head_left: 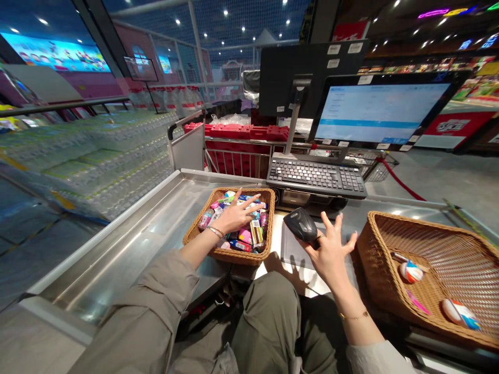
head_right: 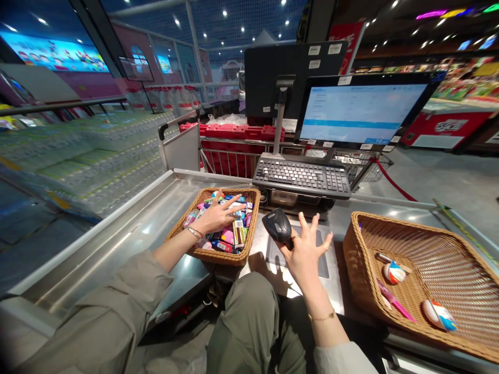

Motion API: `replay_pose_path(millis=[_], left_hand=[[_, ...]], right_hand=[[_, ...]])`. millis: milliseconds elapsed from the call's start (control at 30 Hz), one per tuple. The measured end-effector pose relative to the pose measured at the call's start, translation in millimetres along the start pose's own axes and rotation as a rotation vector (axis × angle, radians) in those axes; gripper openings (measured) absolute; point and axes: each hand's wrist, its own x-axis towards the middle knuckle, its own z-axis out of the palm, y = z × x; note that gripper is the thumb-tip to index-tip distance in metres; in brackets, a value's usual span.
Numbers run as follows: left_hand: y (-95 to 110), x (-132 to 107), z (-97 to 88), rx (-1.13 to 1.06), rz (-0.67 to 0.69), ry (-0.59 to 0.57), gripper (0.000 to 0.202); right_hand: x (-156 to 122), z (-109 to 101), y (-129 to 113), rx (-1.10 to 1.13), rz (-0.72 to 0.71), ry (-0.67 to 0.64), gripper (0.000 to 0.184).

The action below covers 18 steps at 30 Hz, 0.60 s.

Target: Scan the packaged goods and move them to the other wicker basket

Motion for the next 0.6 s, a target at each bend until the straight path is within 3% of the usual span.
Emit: replay_pose_path(millis=[200,333,600], left_hand=[[0,-15,-8.9,0.047,-0.149,-0.001,0.014],[0,-13,-12.2,0.014,-0.177,-0.020,0.012],[-27,5,-5.8,-0.147,-0.191,-0.095,0.010]], right_hand=[[1,0,-1,0.027,0.006,0.002,0.019],[1,-1,-1,0.031,0.012,-0.011,0.019],[0,-3,-1,0.042,0.029,-0.004,0.021]])
